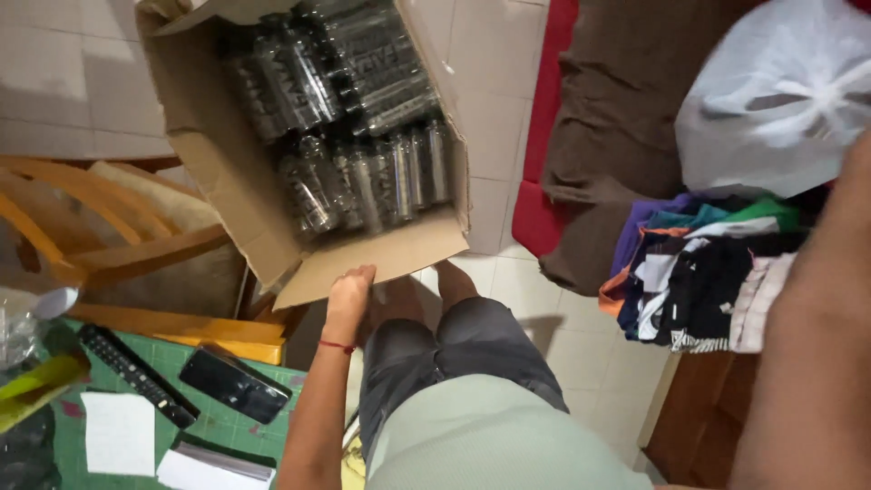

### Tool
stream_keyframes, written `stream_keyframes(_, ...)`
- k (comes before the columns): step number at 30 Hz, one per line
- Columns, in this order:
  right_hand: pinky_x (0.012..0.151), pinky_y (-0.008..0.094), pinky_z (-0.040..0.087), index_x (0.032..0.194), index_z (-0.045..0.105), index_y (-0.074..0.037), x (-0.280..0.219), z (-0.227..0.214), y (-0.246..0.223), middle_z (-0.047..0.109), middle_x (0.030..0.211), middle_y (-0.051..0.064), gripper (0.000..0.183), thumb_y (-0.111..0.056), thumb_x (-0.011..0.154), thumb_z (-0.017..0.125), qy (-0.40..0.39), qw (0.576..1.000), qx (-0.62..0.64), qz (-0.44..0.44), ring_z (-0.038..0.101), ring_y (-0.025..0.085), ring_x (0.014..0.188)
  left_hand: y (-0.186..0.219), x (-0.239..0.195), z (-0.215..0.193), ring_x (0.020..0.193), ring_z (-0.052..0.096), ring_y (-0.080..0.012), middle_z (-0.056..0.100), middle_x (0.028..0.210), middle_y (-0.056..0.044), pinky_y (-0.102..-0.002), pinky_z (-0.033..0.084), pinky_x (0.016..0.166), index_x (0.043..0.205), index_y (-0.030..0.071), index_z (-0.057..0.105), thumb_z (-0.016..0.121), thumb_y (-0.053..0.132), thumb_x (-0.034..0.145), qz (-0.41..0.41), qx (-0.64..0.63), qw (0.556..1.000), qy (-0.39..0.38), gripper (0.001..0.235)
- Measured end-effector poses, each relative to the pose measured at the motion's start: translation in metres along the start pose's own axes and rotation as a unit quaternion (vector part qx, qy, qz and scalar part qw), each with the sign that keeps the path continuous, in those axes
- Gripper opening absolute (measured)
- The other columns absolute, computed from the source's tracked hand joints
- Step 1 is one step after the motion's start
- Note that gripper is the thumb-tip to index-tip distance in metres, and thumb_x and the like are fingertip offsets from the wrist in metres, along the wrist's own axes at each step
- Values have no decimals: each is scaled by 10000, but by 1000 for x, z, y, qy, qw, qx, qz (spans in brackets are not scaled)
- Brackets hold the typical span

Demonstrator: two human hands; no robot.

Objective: The person applies a printed label to a clear plastic water bottle, smoothing it with their hands to remove air bubbles. They then place the labeled bottle into a cardboard box filled with similar bottles and retrieve another bottle to repeat the process.

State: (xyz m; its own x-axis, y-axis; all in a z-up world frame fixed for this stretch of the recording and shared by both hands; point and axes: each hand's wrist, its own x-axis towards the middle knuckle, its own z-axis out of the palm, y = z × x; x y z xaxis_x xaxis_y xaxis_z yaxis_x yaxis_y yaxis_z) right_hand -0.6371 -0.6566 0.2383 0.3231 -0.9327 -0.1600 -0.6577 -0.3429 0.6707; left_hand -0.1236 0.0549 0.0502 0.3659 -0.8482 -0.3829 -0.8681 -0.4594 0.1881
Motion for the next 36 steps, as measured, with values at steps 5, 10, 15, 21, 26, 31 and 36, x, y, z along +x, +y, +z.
stream_keyframes(5, 1116, 920, 47, 1066, 921, -242, 41, 118, -121, 905, 1064, 48, 294, -249, 1146, 638, -75, 995, 59, -31, 825, 323, 1175, 2, -1, -13, 763, 678, -320, 660, 838, -73, -473, 568, 677, 989, 159, 566, 671, 103, 835, 39, -3, 999, 31, 195)
stream_keyframes(10, 1021, 822, 344, 1427, 672, -120, -4, -4, -233, 732, 1413, 253, 442, -160, 1045, 452, -180, 960, 186, -109, 628, 472, 1338, 7, -5, -15, 907, 702, -285, 705, 1044, -12, -447, 568, 758, 1125, 180, 637, 654, 114, 867, 27, 10, 998, 59, 267)
stream_keyframes(15, 993, 730, 425, 1429, 654, -115, -1, -12, -249, 686, 1431, 271, 461, -355, 1040, 588, -186, 954, 200, -125, 617, 469, 1329, 20, -14, -46, 978, 679, -305, 699, 1100, -40, -446, 512, 861, 1160, 150, 626, 744, 121, 717, 4, -20, 997, 68, 459)
stream_keyframes(21, 924, 654, 485, 1379, 757, -194, -1, 14, -258, 698, 1349, 196, 368, -281, 1049, 617, -60, 960, 210, -176, 657, 448, 1211, 23, -20, -36, 1177, 660, -297, 701, 1291, -33, -530, 465, 1082, 1298, 165, 638, 744, 171, 767, -30, -31, 997, 63, 542)
stream_keyframes(26, 930, 646, 505, 1365, 761, -207, -8, -11, -266, 735, 1351, 220, 378, -267, 1047, 565, -87, 951, 212, -209, 656, 443, 1245, 26, -18, -39, 1155, 657, -308, 697, 1305, -51, -550, 461, 1085, 1324, 148, 633, 628, 136, 881, -25, -12, 995, 97, 443)
stream_keyframes(31, 989, 646, 477, 1433, 728, -228, -10, -23, -270, 672, 1506, 139, 432, -346, 1078, 510, -143, 939, 230, -210, 556, 399, 1379, 29, -14, -40, 1328, 644, -314, 675, 1445, -64, -633, 437, 1142, 1460, 176, 600, 545, 266, 1025, -57, 3, 994, 91, 447)
stream_keyframes(36, 989, 664, 521, 1456, 742, -150, -15, -62, -298, 701, 1367, 260, 398, -257, 1093, 618, -24, 909, 328, -257, 632, 523, 1243, 32, -12, -62, 1505, 509, -341, 563, 1599, -106, -668, 326, 1249, 1565, 180, 527, 602, 225, 1006, -100, -23, 994, 28, 566)
